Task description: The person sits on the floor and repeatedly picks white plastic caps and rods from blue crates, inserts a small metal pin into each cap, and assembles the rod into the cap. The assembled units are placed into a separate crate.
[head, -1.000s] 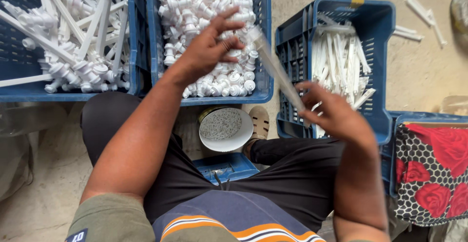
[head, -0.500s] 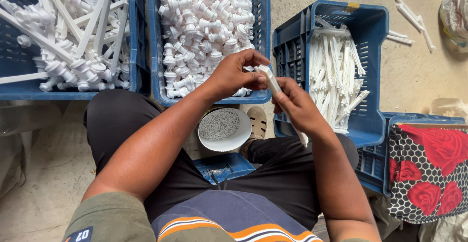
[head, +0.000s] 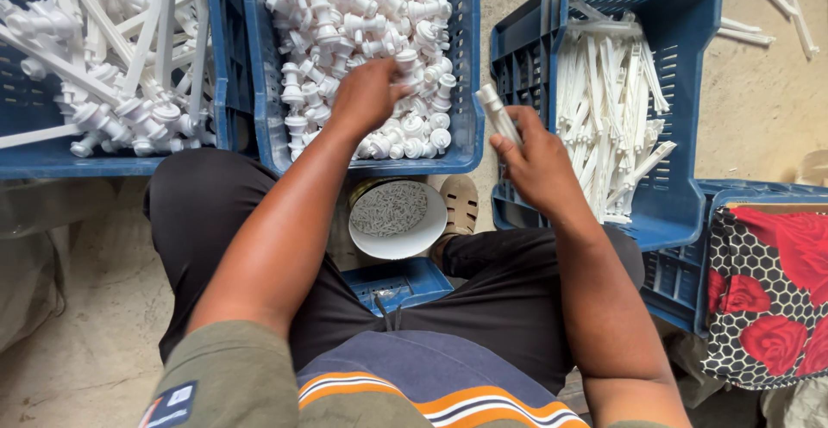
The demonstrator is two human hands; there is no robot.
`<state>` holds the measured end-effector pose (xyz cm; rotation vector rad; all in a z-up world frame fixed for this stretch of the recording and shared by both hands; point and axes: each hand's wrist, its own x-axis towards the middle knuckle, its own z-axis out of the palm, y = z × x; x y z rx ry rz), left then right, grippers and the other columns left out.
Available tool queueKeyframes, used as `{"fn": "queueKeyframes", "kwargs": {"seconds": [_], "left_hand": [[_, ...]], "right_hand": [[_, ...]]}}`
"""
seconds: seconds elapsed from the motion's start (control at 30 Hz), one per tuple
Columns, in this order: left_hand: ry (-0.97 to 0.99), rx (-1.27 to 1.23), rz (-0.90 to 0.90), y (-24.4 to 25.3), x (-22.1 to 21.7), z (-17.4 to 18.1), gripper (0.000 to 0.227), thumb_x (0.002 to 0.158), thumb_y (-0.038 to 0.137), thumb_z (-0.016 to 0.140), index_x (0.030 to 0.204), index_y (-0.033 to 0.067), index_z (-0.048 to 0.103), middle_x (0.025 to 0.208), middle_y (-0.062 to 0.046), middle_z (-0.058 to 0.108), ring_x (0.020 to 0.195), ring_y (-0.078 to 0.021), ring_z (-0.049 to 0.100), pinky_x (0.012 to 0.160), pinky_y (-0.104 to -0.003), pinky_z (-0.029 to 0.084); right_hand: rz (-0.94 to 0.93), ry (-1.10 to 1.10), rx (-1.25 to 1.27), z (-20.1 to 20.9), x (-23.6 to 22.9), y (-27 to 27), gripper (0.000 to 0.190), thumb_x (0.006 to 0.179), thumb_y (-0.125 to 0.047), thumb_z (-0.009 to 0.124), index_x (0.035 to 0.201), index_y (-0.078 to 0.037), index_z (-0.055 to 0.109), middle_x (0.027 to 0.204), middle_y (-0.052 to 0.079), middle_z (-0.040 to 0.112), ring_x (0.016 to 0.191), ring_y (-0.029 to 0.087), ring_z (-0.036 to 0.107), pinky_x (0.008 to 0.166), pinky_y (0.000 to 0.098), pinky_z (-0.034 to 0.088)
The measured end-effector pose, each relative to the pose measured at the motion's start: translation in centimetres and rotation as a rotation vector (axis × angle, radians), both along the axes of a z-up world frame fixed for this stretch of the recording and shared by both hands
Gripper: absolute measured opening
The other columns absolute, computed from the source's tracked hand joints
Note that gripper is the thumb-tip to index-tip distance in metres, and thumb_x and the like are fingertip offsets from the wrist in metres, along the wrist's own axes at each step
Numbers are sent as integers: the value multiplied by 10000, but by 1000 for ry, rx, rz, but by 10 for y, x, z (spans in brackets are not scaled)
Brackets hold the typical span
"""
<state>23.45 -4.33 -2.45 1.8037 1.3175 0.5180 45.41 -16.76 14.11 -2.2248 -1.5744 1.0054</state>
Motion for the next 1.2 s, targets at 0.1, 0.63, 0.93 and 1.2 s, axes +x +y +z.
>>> {"fn": "queueKeyframes", "kwargs": {"seconds": [0.1, 0.63, 0.93, 1.2], "left_hand": [[442, -155, -172, -7, -3, -44, 357, 997, 94, 505, 1315, 149, 656, 1358, -184, 635, 1221, -391, 627, 993, -534, 508], [620, -257, -384, -29, 10, -116, 344, 861, 161, 716, 1205, 177, 714, 1254, -185, 674, 1178, -388, 653, 965, -501, 542], [-70, 75, -112, -6, -2, 64, 477, 805, 378, 824, 1141, 82, 659, 820, -144, 638, 776, -282, 654, 730, -411, 515], [-323, 344, -228, -49, -20, 148, 468, 883, 406, 829, 1193, 73, 715, 921, -79, 650, 782, -206, 646, 694, -355, 522]], "right_hand": [[-39, 14, 71, 3, 7, 6, 325, 1042, -268, 594, 1306, -78, 589, 751, 78, 711, 668, 184, 714, 638, 344, 541], [8, -14, 111, -11, 21, 18, 312, 1043, -255, 588, 1284, -55, 599, 785, 88, 734, 695, 197, 731, 658, 378, 550], [-50, 464, 14, -2, 20, 14, 392, 1056, -196, 501, 1411, -46, 433, 894, 95, 663, 574, 151, 636, 516, 309, 530], [78, 889, 235, -4, -2, -6, 333, 1086, -197, 452, 1367, -24, 403, 1318, 102, 590, 643, 130, 623, 577, 272, 545]]}}
